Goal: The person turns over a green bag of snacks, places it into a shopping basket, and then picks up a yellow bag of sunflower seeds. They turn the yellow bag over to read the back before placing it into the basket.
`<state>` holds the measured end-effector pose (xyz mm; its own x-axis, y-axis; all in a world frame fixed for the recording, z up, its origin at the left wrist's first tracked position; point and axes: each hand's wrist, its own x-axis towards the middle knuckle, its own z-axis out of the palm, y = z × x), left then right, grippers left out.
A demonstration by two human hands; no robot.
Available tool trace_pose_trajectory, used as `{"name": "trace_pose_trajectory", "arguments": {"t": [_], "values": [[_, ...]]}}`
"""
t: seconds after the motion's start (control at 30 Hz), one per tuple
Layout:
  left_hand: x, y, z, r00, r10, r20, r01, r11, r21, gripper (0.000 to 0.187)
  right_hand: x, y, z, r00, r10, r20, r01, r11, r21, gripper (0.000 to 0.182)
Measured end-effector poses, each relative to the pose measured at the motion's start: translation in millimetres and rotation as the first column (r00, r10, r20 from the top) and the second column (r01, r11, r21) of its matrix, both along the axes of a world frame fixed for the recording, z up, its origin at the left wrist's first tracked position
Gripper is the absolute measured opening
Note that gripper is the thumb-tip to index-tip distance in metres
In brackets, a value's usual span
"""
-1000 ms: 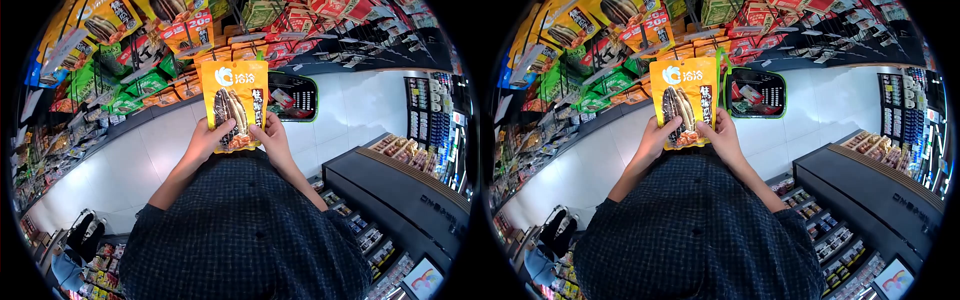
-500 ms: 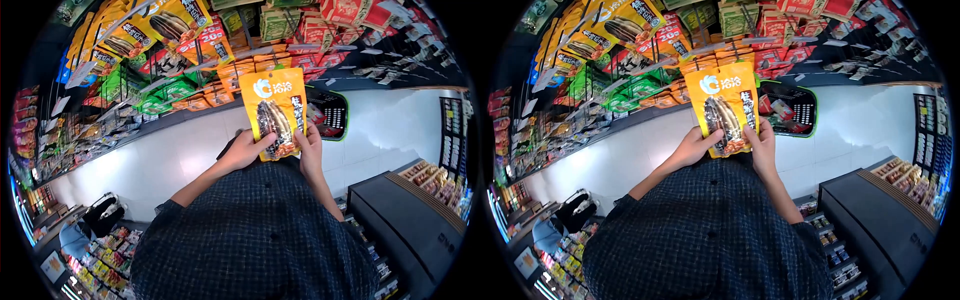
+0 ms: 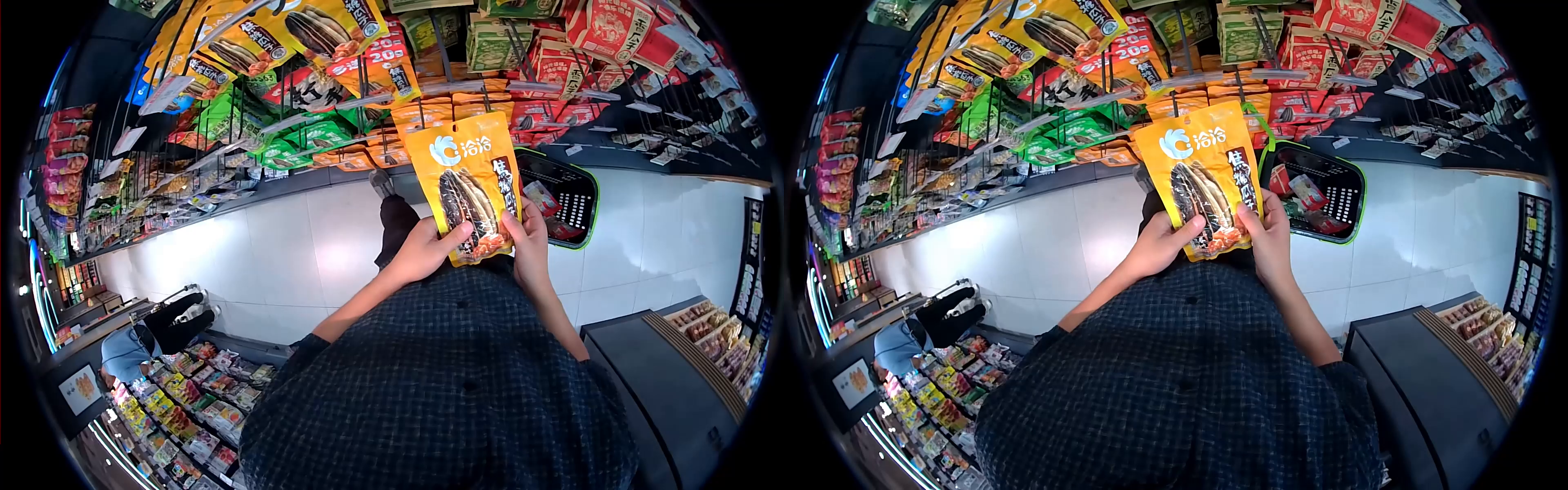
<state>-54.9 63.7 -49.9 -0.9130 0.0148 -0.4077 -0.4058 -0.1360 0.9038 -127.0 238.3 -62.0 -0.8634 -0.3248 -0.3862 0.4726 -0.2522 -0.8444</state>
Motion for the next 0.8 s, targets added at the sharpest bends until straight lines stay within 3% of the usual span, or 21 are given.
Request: {"name": "trace_pose_trajectory", "arguments": {"t": [0.3, 0.5, 0.63, 0.7, 0.8], "values": [[-14, -9, -4, 0.997, -0.045, -0.070, 0.045, 0.999, 0.003, 0.037, -3, -7, 1, 0.997, -0.071, -0.044, 0.071, 0.997, 0.005, 0.033], [-20, -23, 15, 0.987, -0.162, -0.009, 0.161, 0.984, -0.070, 0.038, 0, -14, -3, 0.995, -0.087, -0.049, 0.086, 0.996, -0.026, 0.030], [-18, -20, 11, 0.992, -0.125, 0.032, 0.129, 0.979, -0.161, 0.038, 4, -10, -3, 0.992, -0.110, -0.062, 0.109, 0.994, -0.023, 0.030], [-19, -16, 12, 0.996, -0.092, 0.010, 0.093, 0.986, -0.138, 0.036, 7, -8, -13, 0.987, -0.122, -0.105, 0.126, 0.992, 0.030, 0.033], [-17, -18, 3, 0.996, -0.035, 0.077, 0.037, 0.999, -0.026, 0.035, 8, -9, -10, 0.986, -0.138, -0.089, 0.137, 0.990, -0.025, 0.034]]}}
